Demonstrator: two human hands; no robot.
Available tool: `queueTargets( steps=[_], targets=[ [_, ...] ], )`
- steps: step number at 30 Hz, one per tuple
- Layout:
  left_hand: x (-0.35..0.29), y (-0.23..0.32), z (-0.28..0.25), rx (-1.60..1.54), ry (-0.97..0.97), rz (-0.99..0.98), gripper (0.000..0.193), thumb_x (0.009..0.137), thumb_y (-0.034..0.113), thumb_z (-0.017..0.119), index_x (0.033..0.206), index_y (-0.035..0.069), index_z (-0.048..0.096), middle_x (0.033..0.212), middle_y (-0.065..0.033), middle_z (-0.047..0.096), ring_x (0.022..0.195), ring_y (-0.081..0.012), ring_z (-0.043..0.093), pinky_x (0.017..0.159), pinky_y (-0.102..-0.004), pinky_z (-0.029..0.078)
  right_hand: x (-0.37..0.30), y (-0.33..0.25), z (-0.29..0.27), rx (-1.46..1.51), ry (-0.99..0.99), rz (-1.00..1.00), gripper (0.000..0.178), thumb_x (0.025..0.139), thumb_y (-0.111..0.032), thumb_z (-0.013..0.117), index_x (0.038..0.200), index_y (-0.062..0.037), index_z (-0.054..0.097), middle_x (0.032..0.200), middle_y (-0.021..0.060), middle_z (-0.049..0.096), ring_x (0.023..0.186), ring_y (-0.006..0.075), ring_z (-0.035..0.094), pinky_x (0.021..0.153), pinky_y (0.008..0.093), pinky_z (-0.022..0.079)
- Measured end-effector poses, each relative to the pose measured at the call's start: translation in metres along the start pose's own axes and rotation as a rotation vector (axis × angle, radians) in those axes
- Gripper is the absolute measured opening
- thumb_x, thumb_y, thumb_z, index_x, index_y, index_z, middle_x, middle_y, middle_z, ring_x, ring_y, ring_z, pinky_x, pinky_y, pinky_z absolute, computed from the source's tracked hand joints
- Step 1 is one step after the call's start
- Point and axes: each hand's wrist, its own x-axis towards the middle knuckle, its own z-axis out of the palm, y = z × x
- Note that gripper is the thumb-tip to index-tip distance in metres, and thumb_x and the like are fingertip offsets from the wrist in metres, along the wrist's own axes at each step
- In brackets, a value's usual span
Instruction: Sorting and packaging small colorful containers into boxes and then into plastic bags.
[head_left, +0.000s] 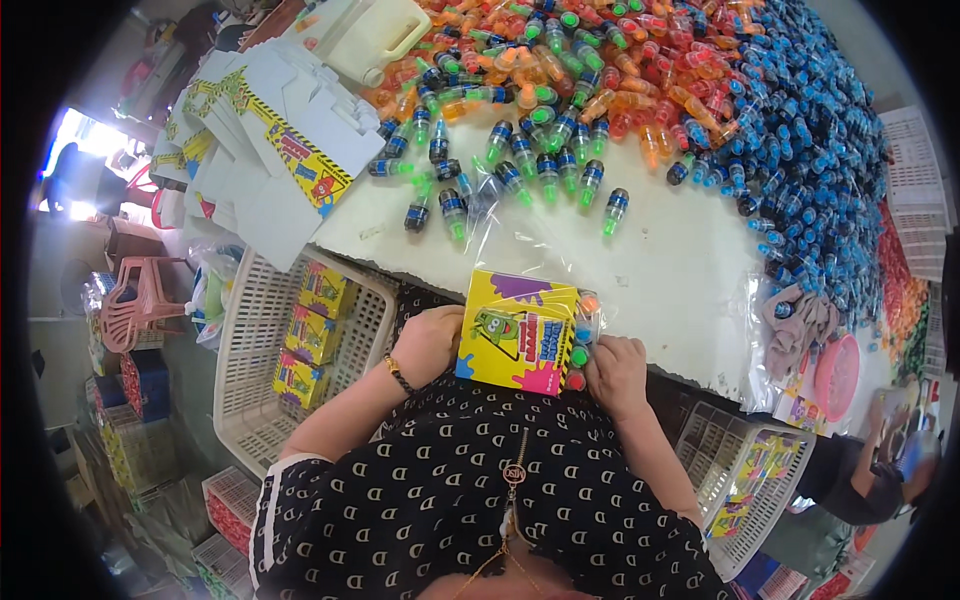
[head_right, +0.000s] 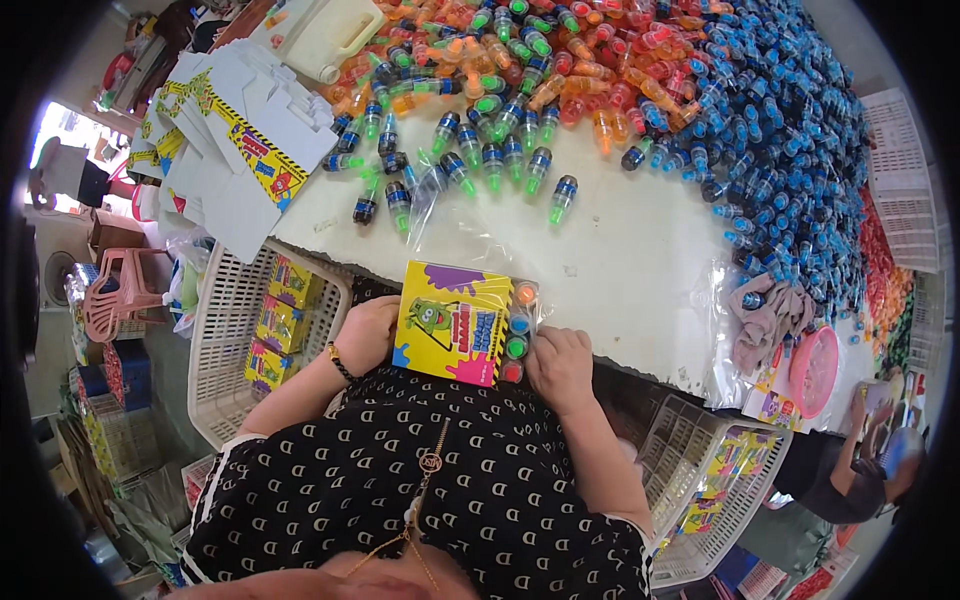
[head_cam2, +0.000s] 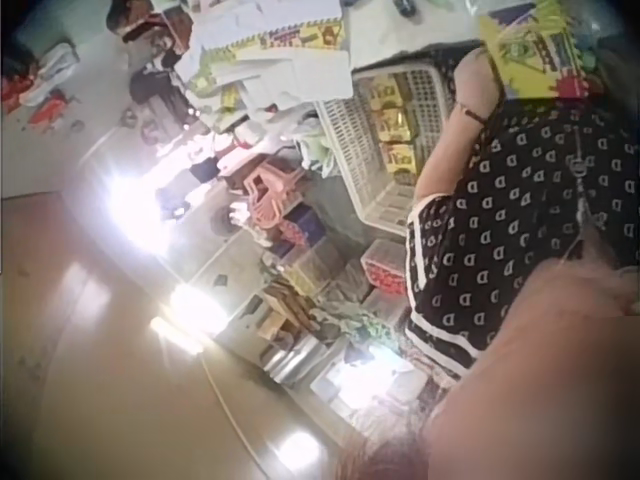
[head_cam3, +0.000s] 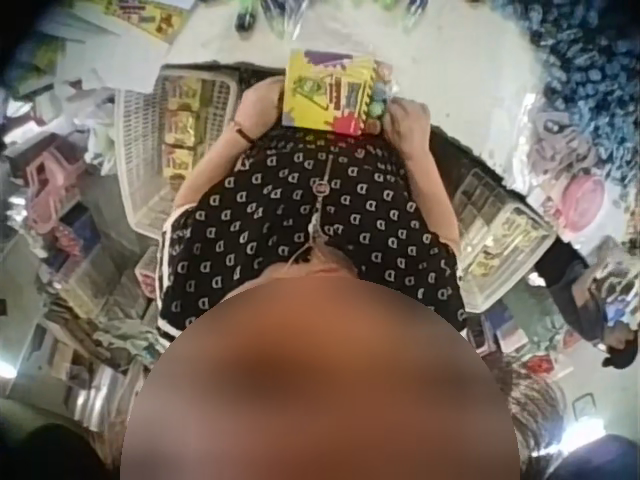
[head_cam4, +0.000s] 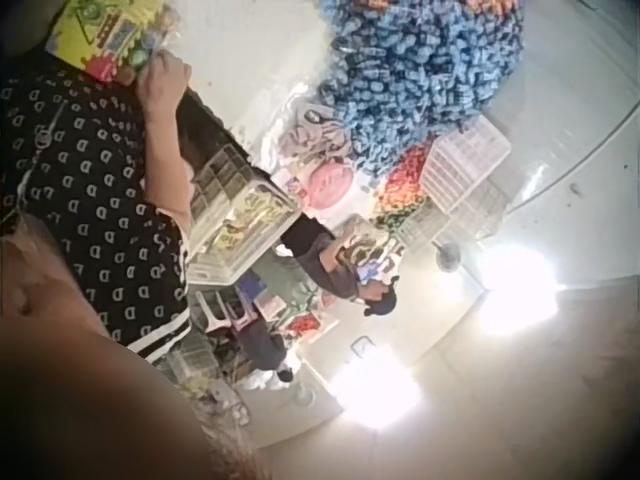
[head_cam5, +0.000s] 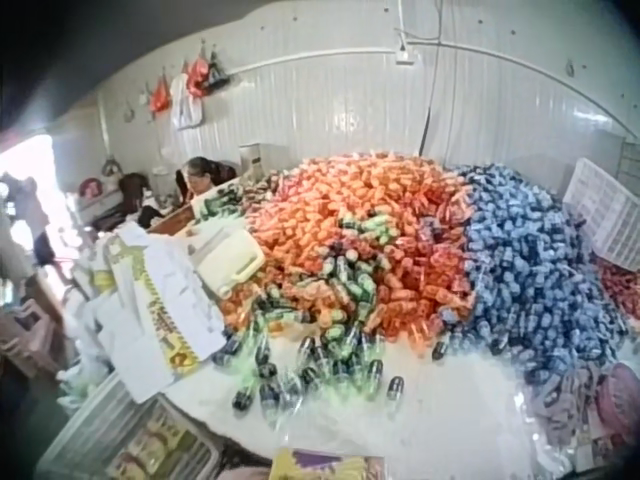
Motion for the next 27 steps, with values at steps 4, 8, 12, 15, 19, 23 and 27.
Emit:
queueTargets(
  steps=[4,8,12,15,19,23,27],
  targets=[
    [-0.014,0.002,-0.004,-0.009,-0.025,0.004,0.020,0.079,0.004,0.060,0.098,0.002,0.066,0.103,-0.0163,0.066,0.090,-0.0354,0.063,0.079,-0.0387,0.053,-0.008,-0.003,0.003,0.004,-0.040,0.004,0.010,0.072,-0.007,0.064,0.080,-0.0076,0.059,0.089,0.0053,0.063,0.077,0.0219,0.059,0.072,0.0369,0.041],
    [-0.023,0.004,-0.003,0.015,0.008,0.034,0.018,0.084,0.009,0.055,0.098,0.003,0.065,0.104,-0.0146,0.065,0.093,-0.0326,0.062,0.081,-0.0385,0.052,-0.006,-0.010,-0.005,-0.018,-0.003,-0.027,0.011,0.071,-0.007,0.065,0.081,-0.0076,0.059,0.089,0.0051,0.063,0.077,0.0216,0.059,0.071,0.0365,0.041],
    [-0.022,0.001,-0.002,0.005,-0.006,0.013,0.020,0.084,0.007,0.056,0.102,0.001,0.062,0.107,-0.0152,0.064,0.092,-0.0329,0.062,0.079,-0.0384,0.052,-0.003,-0.005,0.000,0.037,0.020,0.057,0.013,0.073,-0.007,0.066,0.084,-0.0078,0.060,0.089,0.0056,0.063,0.078,0.0227,0.059,0.072,0.0370,0.041],
    [-0.010,0.015,-0.005,-0.037,0.205,0.055,0.019,0.081,0.002,0.059,0.100,0.001,0.059,0.104,-0.0155,0.064,0.090,-0.0337,0.062,0.077,-0.0376,0.052,0.018,-0.008,-0.007,0.058,0.092,0.111,0.013,0.074,-0.008,0.066,0.086,-0.0084,0.060,0.089,0.0059,0.063,0.079,0.0235,0.059,0.071,0.0373,0.041],
    [-0.014,0.007,-0.004,-0.027,0.286,0.082,0.021,0.078,-0.003,0.063,0.097,0.001,0.057,0.102,-0.0169,0.062,0.092,-0.0346,0.063,0.076,-0.0376,0.053,0.024,-0.002,-0.005,0.046,0.162,-0.027,0.018,0.072,-0.009,0.068,0.088,-0.0094,0.060,0.087,0.0046,0.060,0.078,0.0239,0.058,0.072,0.0372,0.042],
    [-0.026,-0.017,-0.001,0.067,0.264,0.384,0.025,0.072,-0.007,0.065,0.094,0.001,0.055,0.098,-0.0148,0.062,0.089,-0.0334,0.063,0.074,-0.0379,0.053,0.005,0.001,-0.011,0.048,0.182,-0.164,0.022,0.069,-0.010,0.070,0.088,-0.0097,0.059,0.084,0.0030,0.058,0.077,0.0236,0.057,0.073,0.0372,0.042],
    [-0.026,-0.018,0.011,0.087,0.218,0.377,0.028,0.071,-0.004,0.064,0.097,0.000,0.056,0.100,-0.0147,0.063,0.089,-0.0333,0.063,0.076,-0.0376,0.053,0.000,0.006,0.001,-0.003,0.095,-0.148,0.024,0.066,-0.010,0.070,0.088,-0.0102,0.059,0.084,0.0025,0.058,0.076,0.0229,0.056,0.074,0.0368,0.042]
  ],
)
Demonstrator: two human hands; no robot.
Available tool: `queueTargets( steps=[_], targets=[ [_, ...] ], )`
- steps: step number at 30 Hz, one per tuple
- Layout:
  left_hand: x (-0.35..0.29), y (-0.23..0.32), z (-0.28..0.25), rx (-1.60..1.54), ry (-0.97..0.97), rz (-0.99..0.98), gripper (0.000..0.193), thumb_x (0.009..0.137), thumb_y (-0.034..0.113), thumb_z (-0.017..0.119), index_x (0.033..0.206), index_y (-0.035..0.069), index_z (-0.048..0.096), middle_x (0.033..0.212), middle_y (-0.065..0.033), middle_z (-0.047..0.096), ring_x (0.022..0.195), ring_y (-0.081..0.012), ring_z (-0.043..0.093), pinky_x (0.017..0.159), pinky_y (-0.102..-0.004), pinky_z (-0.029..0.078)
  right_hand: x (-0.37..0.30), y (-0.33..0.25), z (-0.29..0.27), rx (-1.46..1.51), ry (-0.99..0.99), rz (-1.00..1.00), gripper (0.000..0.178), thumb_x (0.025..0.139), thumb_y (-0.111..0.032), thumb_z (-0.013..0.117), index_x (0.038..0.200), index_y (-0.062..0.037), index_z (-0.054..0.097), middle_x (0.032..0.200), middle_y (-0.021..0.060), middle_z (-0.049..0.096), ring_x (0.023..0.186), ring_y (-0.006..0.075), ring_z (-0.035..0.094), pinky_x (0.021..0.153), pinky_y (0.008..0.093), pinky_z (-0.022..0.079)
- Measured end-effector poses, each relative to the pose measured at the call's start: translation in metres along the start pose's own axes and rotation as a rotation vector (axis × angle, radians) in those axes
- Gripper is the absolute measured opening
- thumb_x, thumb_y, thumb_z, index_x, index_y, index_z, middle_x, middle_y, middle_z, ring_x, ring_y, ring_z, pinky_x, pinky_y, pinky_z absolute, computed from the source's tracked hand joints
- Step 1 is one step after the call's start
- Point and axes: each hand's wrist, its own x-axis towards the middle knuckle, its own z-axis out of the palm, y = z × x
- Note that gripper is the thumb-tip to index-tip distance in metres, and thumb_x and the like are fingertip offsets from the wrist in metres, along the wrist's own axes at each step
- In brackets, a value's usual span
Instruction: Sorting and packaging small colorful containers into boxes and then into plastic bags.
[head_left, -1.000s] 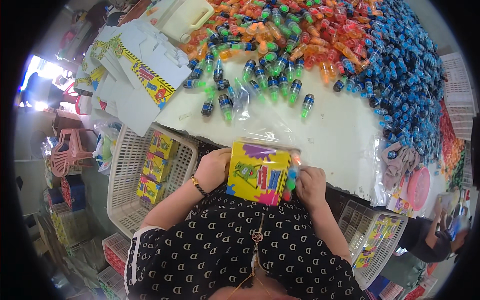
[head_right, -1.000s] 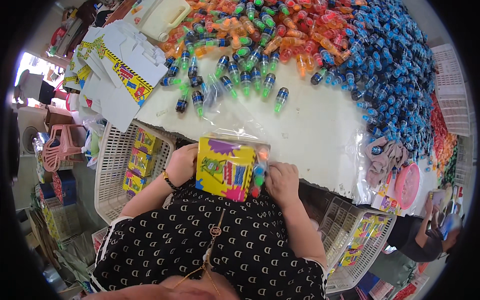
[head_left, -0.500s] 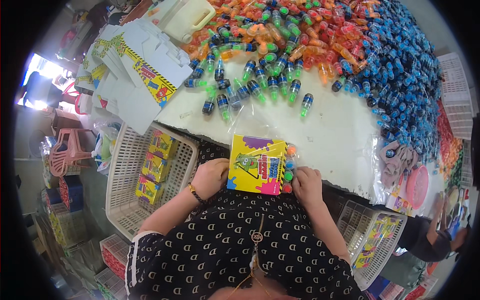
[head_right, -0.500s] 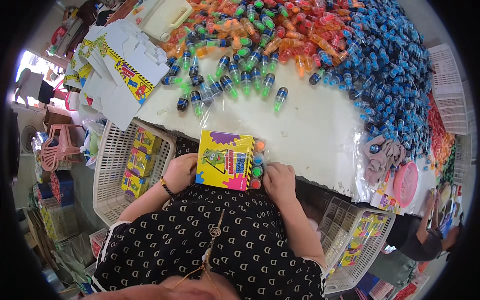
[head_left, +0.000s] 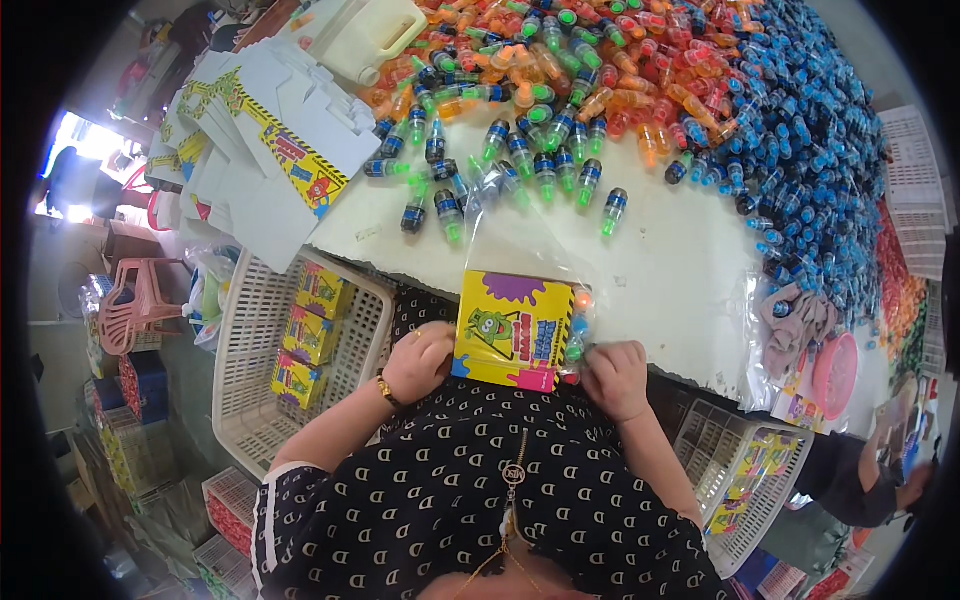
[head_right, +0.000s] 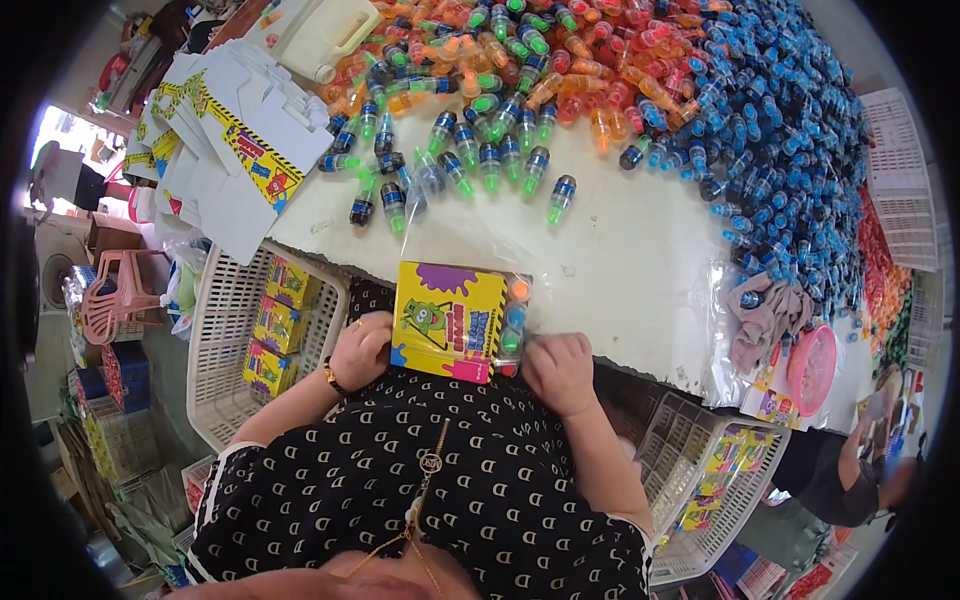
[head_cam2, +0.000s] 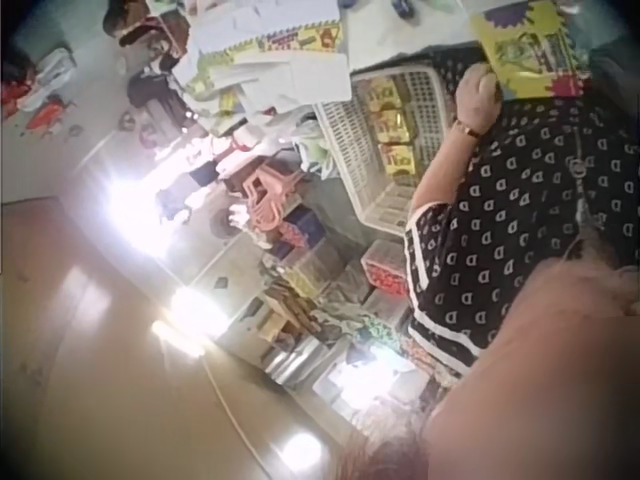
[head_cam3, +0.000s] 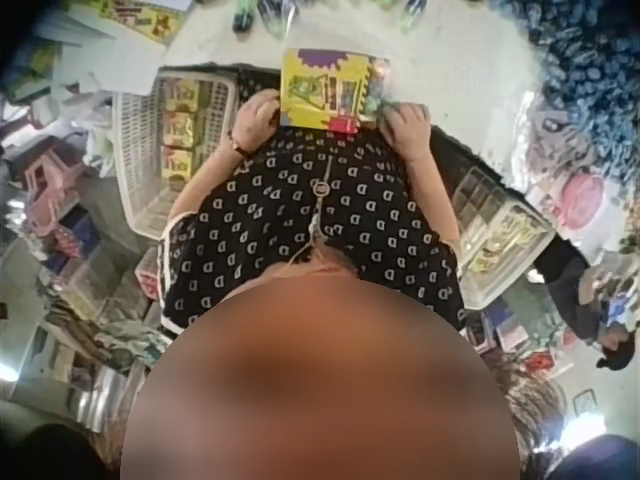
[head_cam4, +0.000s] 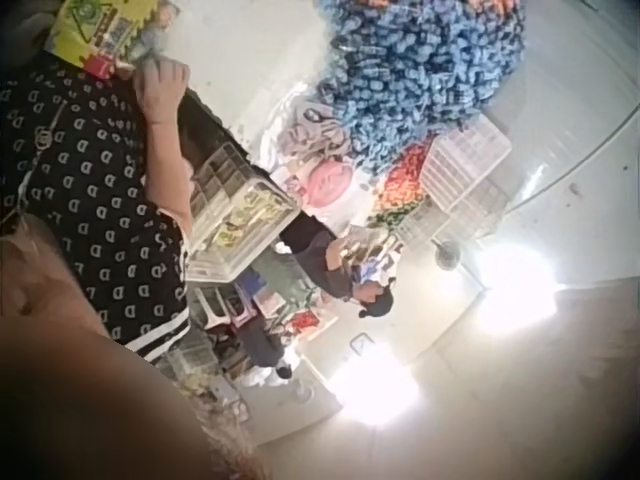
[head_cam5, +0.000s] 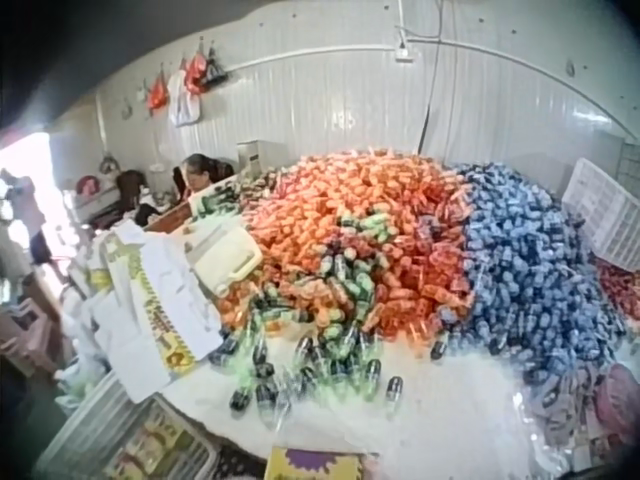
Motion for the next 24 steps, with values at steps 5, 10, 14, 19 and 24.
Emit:
queueTargets(
  steps=[5,10,14,19,24],
  targets=[
    [0.011,-0.003,-0.003,-0.014,-0.142,-0.162,0.028,0.072,0.003,0.065,0.098,0.001,0.055,0.102,-0.0152,0.062,0.090,-0.0335,0.062,0.079,-0.0408,0.052,-0.002,0.003,0.006,0.038,-0.087,0.064,0.022,0.065,-0.009,0.069,0.085,-0.0110,0.058,0.086,0.0029,0.058,0.079,0.0227,0.056,0.074,0.0365,0.042],
    [-0.014,0.003,-0.014,-0.025,-0.238,-0.049,0.020,0.073,0.004,0.063,0.091,0.003,0.055,0.101,-0.0126,0.063,0.088,-0.0308,0.063,0.075,-0.0385,0.053,-0.012,-0.005,-0.004,0.061,-0.168,0.020,0.022,0.064,-0.011,0.070,0.082,-0.0111,0.056,0.084,0.0031,0.057,0.077,0.0224,0.056,0.072,0.0362,0.043],
    [-0.007,0.013,-0.033,-0.058,-0.334,0.039,0.016,0.073,0.005,0.064,0.087,0.004,0.055,0.097,-0.0106,0.063,0.086,-0.0304,0.063,0.075,-0.0382,0.053,-0.019,-0.015,-0.010,0.096,-0.098,-0.013,0.022,0.064,-0.011,0.069,0.082,-0.0112,0.057,0.083,0.0031,0.057,0.076,0.0223,0.056,0.071,0.0365,0.043],
    [-0.017,0.001,-0.039,-0.200,-0.457,0.007,0.012,0.075,0.007,0.064,0.085,0.004,0.056,0.091,-0.0099,0.063,0.081,-0.0297,0.062,0.070,-0.0383,0.051,-0.025,-0.006,-0.015,0.186,-0.274,-0.025,0.022,0.065,-0.012,0.069,0.084,-0.0114,0.059,0.084,0.0034,0.056,0.077,0.0231,0.056,0.073,0.0371,0.044],
    [0.005,-0.017,-0.049,-0.427,-0.797,-0.206,0.010,0.078,0.009,0.063,0.086,0.004,0.060,0.087,-0.0098,0.064,0.078,-0.0288,0.062,0.069,-0.0358,0.050,-0.020,-0.005,-0.015,0.109,-0.365,0.037,0.023,0.066,-0.016,0.069,0.086,-0.0110,0.059,0.087,0.0040,0.057,0.081,0.0238,0.056,0.076,0.0378,0.043]
  ],
)
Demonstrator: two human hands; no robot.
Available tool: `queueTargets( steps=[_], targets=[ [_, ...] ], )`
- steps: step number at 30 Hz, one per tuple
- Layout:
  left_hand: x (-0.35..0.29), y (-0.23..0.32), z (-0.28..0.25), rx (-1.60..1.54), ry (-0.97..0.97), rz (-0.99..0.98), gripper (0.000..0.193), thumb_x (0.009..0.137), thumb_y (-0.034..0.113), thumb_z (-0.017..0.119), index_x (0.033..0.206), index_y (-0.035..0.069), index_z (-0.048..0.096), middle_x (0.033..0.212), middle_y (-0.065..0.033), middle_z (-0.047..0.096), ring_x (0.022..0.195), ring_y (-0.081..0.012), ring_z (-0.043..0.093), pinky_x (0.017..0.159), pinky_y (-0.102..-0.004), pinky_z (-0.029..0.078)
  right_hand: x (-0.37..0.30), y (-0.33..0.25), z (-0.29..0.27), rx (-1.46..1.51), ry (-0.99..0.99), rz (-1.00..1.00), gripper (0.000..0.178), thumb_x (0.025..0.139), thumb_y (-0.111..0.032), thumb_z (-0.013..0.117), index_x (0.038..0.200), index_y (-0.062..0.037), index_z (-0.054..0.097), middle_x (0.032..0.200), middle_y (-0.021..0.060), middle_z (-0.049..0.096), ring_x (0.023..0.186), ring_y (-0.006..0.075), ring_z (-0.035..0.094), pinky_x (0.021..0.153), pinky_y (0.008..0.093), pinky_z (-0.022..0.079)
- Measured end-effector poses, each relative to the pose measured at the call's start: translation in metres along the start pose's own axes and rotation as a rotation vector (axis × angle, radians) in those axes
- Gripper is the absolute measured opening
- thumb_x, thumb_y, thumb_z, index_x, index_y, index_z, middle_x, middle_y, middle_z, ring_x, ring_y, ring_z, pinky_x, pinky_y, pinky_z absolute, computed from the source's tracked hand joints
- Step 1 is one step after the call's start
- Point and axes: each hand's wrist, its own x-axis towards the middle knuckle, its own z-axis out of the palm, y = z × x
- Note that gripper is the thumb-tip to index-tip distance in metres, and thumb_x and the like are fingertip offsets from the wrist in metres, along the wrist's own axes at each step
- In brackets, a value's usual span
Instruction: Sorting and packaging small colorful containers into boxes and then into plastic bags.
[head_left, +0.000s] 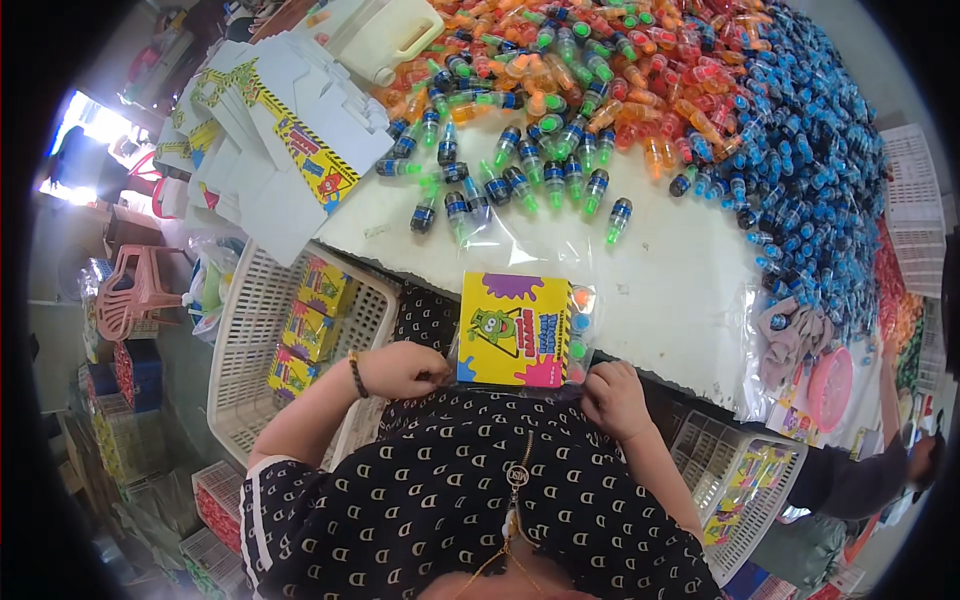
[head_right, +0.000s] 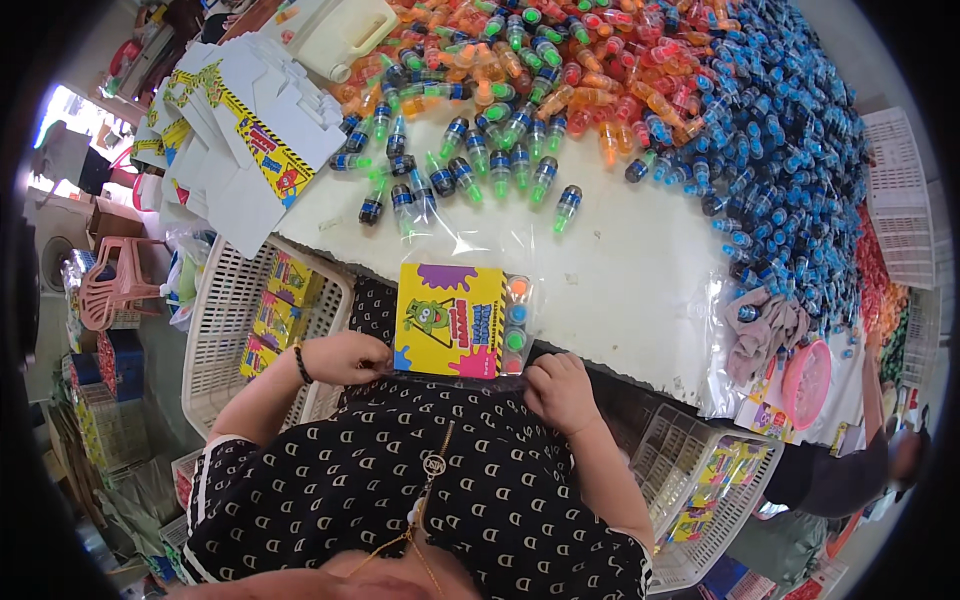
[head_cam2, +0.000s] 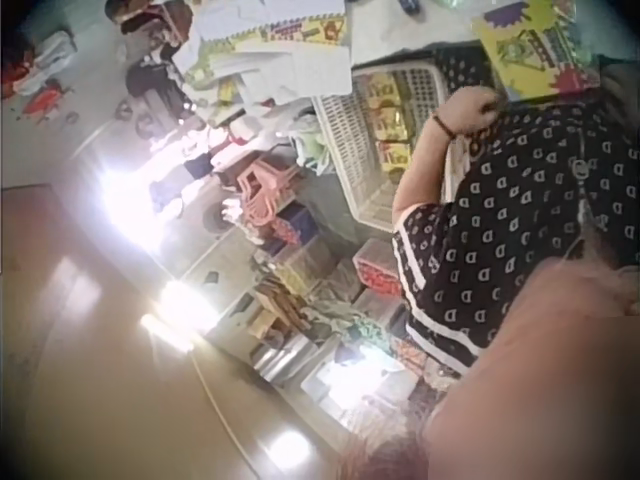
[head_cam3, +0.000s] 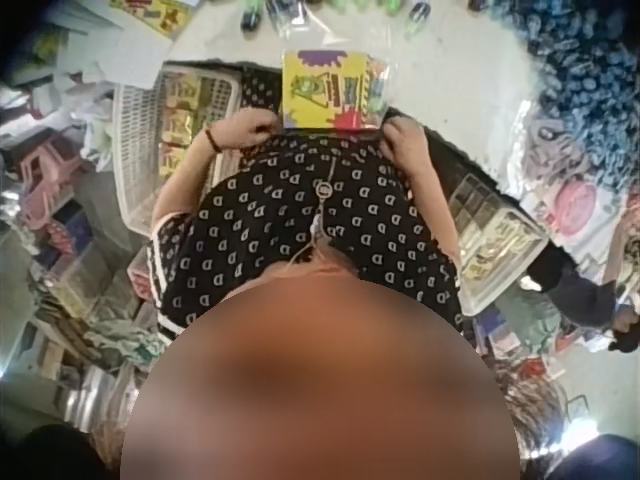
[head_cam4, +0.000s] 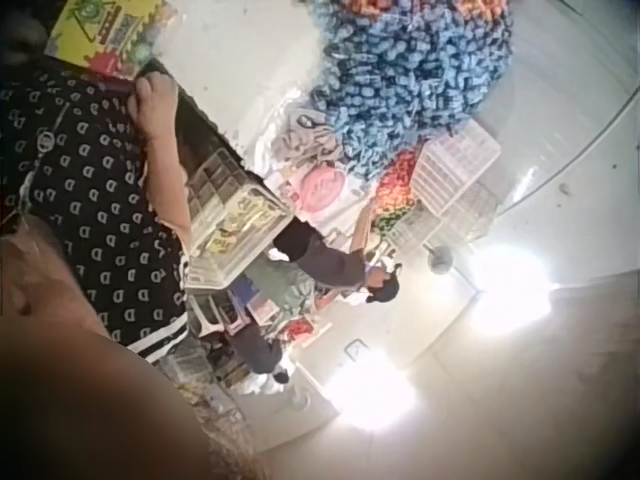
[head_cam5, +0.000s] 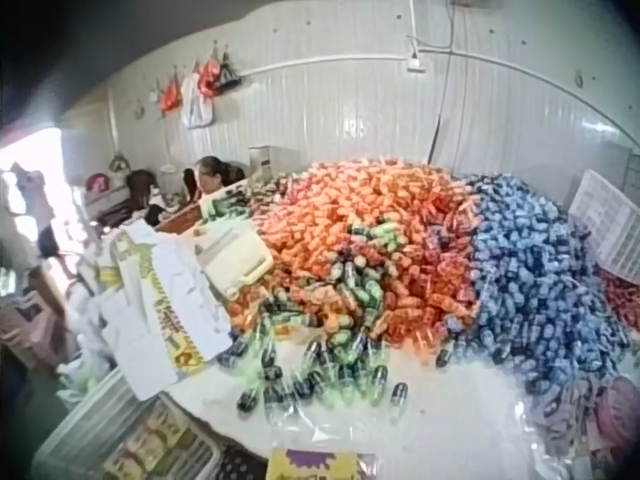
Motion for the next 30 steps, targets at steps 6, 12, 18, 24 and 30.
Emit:
queueTargets(
  steps=[6,12,18,24,30],
  targets=[
    [0.029,-0.012,-0.013,-0.719,0.312,-0.585,0.041,0.091,0.027,0.059,0.119,-0.002,0.052,0.103,-0.0088,0.065,0.093,-0.0145,0.060,0.082,-0.0289,0.049,0.019,-0.013,-0.004,0.007,0.059,0.156,0.027,0.065,-0.019,0.072,0.085,-0.0090,0.057,0.088,0.0071,0.057,0.084,0.0272,0.056,0.079,0.0394,0.040],
    [0.064,0.017,0.031,-1.272,0.677,-0.247,0.086,0.085,0.015,0.070,0.143,-0.002,0.010,0.128,-0.0190,0.052,0.115,-0.0229,0.054,0.099,-0.0361,0.044,0.020,-0.003,0.025,-0.092,0.099,0.053,0.020,0.071,-0.017,0.068,0.086,-0.0091,0.058,0.079,0.0052,0.053,0.076,0.0248,0.055,0.075,0.0391,0.041],
    [0.039,0.004,0.056,-1.538,0.878,-0.112,0.087,0.082,0.012,0.074,0.145,0.000,0.014,0.118,-0.0201,0.056,0.109,-0.0235,0.058,0.093,-0.0349,0.048,0.030,-0.010,0.016,-0.047,0.051,-0.143,0.021,0.068,-0.008,0.068,0.088,-0.0090,0.060,0.081,0.0051,0.057,0.078,0.0236,0.057,0.081,0.0398,0.040],
    [-0.043,-0.019,0.075,-1.718,1.014,0.226,0.064,0.087,0.021,0.065,0.140,0.001,0.034,0.134,-0.0172,0.051,0.123,-0.0262,0.052,0.100,-0.0405,0.046,0.039,-0.002,0.019,0.083,-0.017,-0.134,0.043,0.075,-0.016,0.074,0.115,-0.0093,0.060,0.107,0.0079,0.061,0.103,0.0248,0.057,0.107,0.0516,0.027],
    [-0.154,-0.056,0.128,-1.877,1.733,0.152,0.053,0.094,0.032,0.055,0.137,0.004,0.040,0.134,-0.0175,0.052,0.117,-0.0339,0.056,0.097,-0.0482,0.049,0.073,0.004,0.034,0.119,0.075,-0.149,0.024,0.087,-0.006,0.059,0.111,-0.0066,0.059,0.103,0.0090,0.063,0.095,0.0264,0.059,0.108,0.0514,0.027]
  ],
)
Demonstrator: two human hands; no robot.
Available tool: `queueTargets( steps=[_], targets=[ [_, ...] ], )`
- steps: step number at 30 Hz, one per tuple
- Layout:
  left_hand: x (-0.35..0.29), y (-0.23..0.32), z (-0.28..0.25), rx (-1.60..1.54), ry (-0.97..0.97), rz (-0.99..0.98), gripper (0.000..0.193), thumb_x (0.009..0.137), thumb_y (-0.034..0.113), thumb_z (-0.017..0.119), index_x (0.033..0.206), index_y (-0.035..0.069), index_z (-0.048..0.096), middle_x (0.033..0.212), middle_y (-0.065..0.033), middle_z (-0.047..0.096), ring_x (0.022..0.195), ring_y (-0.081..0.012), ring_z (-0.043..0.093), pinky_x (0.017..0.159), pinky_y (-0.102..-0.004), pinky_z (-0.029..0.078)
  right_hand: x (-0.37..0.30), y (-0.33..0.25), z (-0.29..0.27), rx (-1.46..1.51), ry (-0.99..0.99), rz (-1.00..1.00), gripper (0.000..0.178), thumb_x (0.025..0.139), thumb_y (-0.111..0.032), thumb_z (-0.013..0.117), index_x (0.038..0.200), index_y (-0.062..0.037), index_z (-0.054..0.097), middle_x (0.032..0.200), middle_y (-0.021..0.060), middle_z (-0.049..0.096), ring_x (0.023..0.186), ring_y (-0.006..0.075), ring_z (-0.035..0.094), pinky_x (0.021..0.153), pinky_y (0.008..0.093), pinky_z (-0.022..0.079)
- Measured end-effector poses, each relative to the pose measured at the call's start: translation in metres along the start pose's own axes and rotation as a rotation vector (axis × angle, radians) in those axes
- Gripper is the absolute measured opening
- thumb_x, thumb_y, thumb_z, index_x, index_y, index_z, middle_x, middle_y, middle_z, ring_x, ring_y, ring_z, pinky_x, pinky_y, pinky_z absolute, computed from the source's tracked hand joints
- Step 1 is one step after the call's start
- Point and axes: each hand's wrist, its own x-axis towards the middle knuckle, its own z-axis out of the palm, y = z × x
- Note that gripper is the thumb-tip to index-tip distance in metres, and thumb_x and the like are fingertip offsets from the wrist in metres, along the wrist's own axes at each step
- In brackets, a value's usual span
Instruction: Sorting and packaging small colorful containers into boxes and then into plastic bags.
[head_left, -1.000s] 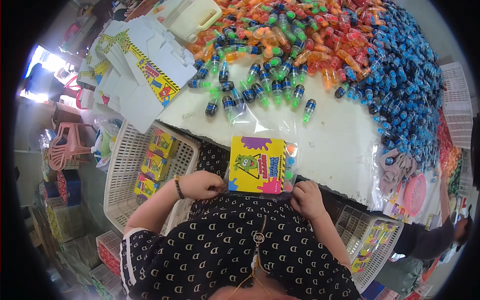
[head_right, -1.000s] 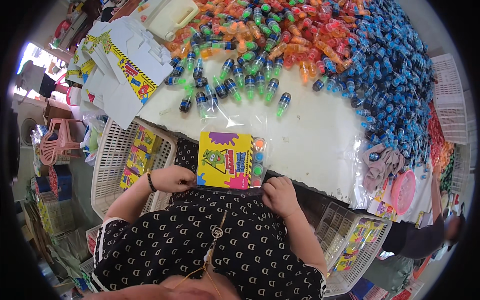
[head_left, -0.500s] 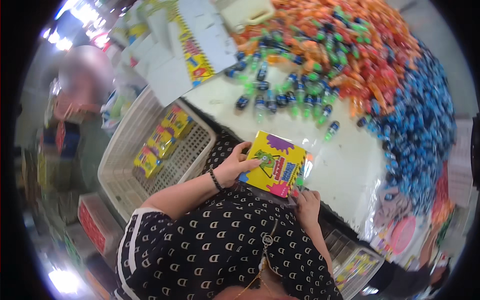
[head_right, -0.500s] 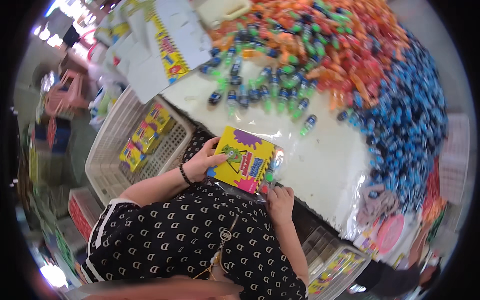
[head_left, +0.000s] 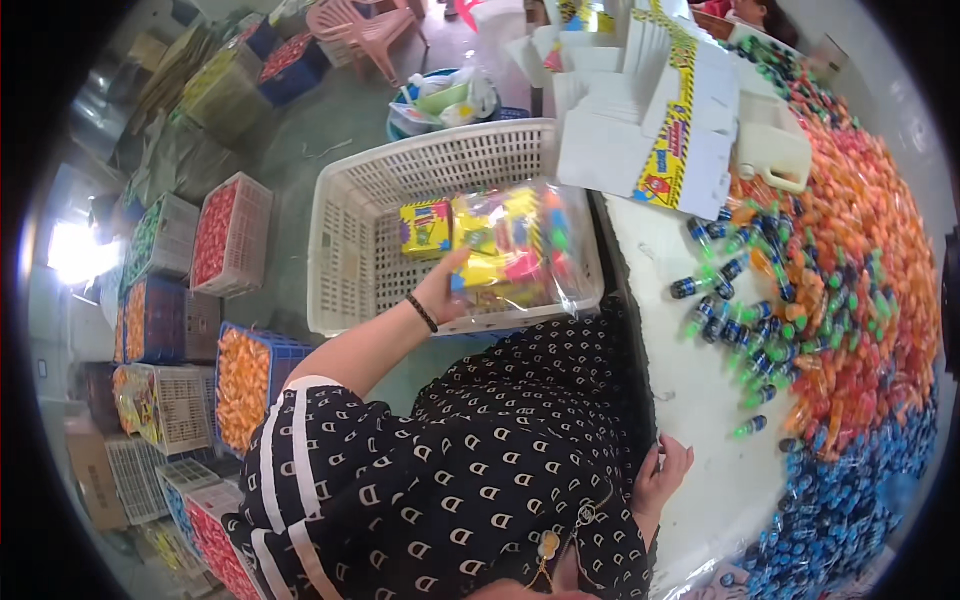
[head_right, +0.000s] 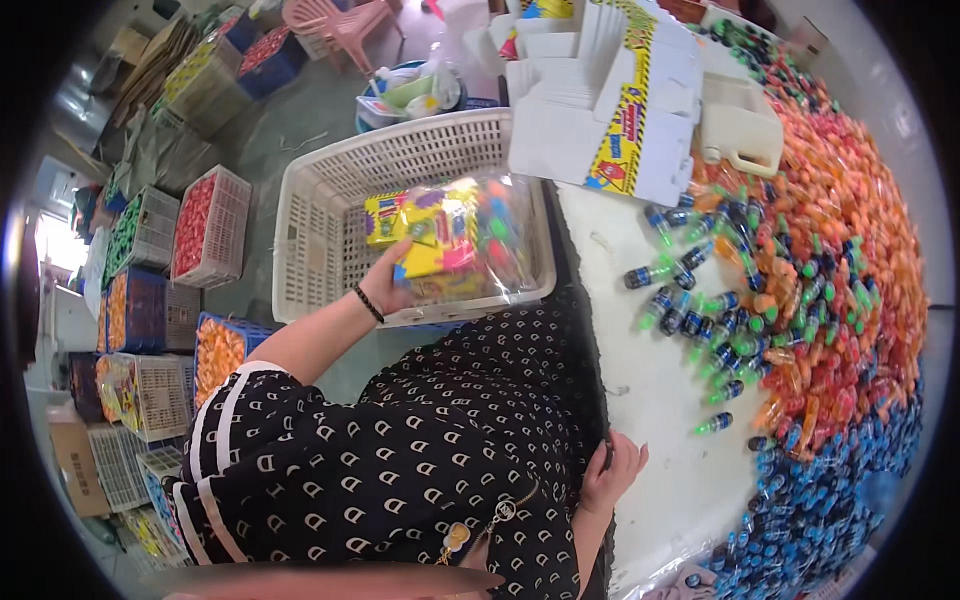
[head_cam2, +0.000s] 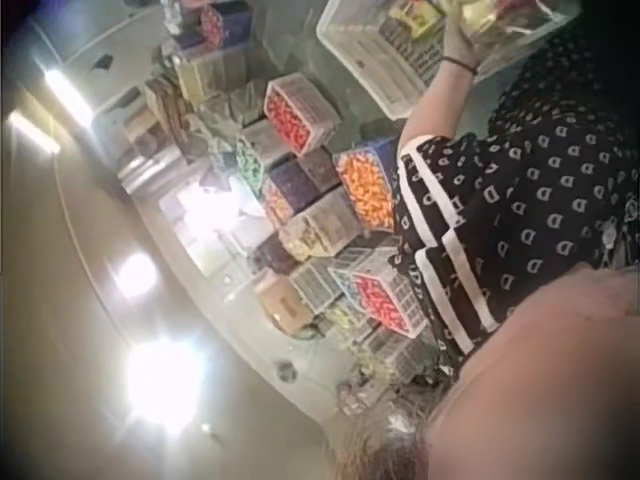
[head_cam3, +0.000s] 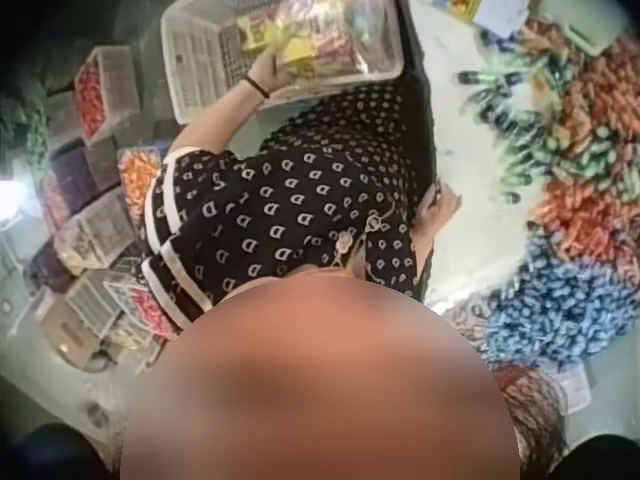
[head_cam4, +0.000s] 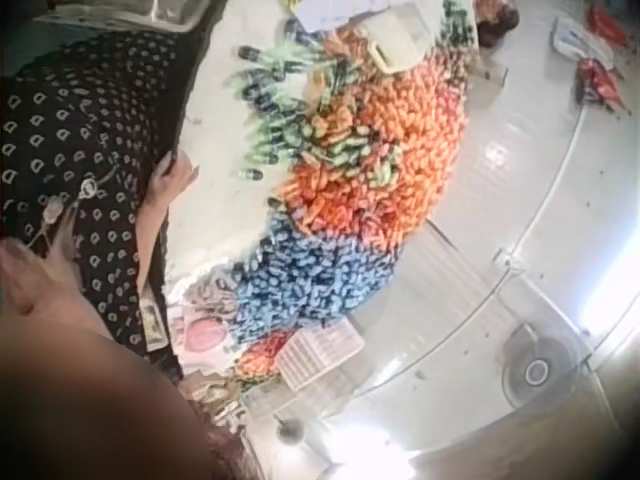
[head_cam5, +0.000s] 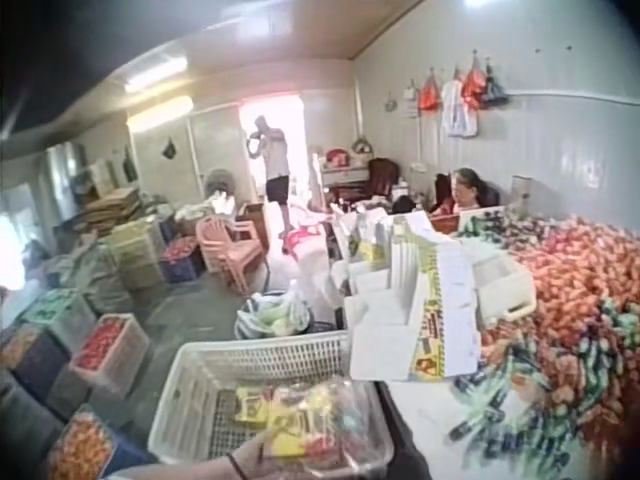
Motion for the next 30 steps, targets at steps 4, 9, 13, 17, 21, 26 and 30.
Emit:
queueTargets(
  steps=[4,9,13,17,21,26,30],
  targets=[
    [0.028,0.039,-0.068,-0.137,0.077,0.286,0.046,0.094,0.038,0.053,0.129,0.008,0.051,0.122,-0.0101,0.061,0.106,-0.0297,0.061,0.086,-0.0440,0.052,0.010,0.001,0.019,-0.018,0.007,-0.003,0.022,0.088,-0.004,0.058,0.110,-0.0063,0.060,0.101,0.0078,0.063,0.093,0.0239,0.060,0.107,0.0500,0.028],
    [0.064,0.090,-0.180,-0.400,0.542,0.497,0.045,0.088,0.039,0.064,0.120,0.009,0.055,0.108,-0.0094,0.064,0.095,-0.0259,0.063,0.078,-0.0408,0.054,0.017,-0.006,0.028,-0.094,0.096,-0.096,0.020,0.087,-0.001,0.057,0.106,-0.0050,0.061,0.097,0.0097,0.062,0.091,0.0263,0.059,0.099,0.0428,0.038],
    [0.096,0.118,-0.248,-0.431,0.718,0.480,0.045,0.080,0.034,0.074,0.116,0.014,0.056,0.106,-0.0071,0.064,0.092,-0.0255,0.063,0.076,-0.0450,0.055,0.020,-0.004,0.033,-0.079,0.079,-0.046,0.019,0.087,0.000,0.056,0.105,-0.0030,0.061,0.093,0.0116,0.060,0.085,0.0284,0.057,0.085,0.0376,0.045],
    [0.124,0.118,-0.272,-0.410,0.818,0.543,0.041,0.082,0.029,0.071,0.116,0.013,0.056,0.103,-0.0066,0.063,0.090,-0.0260,0.063,0.075,-0.0468,0.054,0.019,-0.013,0.038,-0.074,0.086,0.043,0.020,0.085,0.002,0.057,0.104,-0.0035,0.061,0.092,0.0100,0.058,0.083,0.0279,0.055,0.084,0.0382,0.044],
    [0.147,0.105,-0.313,-0.343,0.776,0.501,0.041,0.087,0.029,0.067,0.121,0.012,0.053,0.108,-0.0072,0.060,0.099,-0.0277,0.059,0.083,-0.0541,0.050,0.021,-0.016,0.045,-0.024,0.123,0.116,0.017,0.085,0.003,0.056,0.100,-0.0020,0.060,0.081,0.0090,0.051,0.071,0.0223,0.050,0.062,0.0296,0.042],
    [0.164,0.136,-0.389,-0.251,0.831,0.242,0.031,0.098,0.030,0.046,0.123,0.012,0.052,0.122,-0.0052,0.057,0.106,-0.0282,0.055,0.086,-0.0579,0.045,0.026,-0.016,0.049,0.021,0.108,0.149,0.016,0.087,0.000,0.056,0.102,-0.0022,0.059,0.085,0.0067,0.052,0.071,0.0175,0.051,0.062,0.0258,0.042],
    [0.195,0.113,-0.352,-0.124,0.882,0.234,0.029,0.099,0.016,0.040,0.124,0.010,0.054,0.122,-0.0090,0.061,0.105,-0.0268,0.061,0.090,-0.0568,0.045,0.023,-0.012,0.043,-0.022,0.110,0.189,0.017,0.088,-0.001,0.056,0.105,-0.0027,0.059,0.088,0.0050,0.053,0.072,0.0146,0.051,0.063,0.0238,0.043]
  ],
)
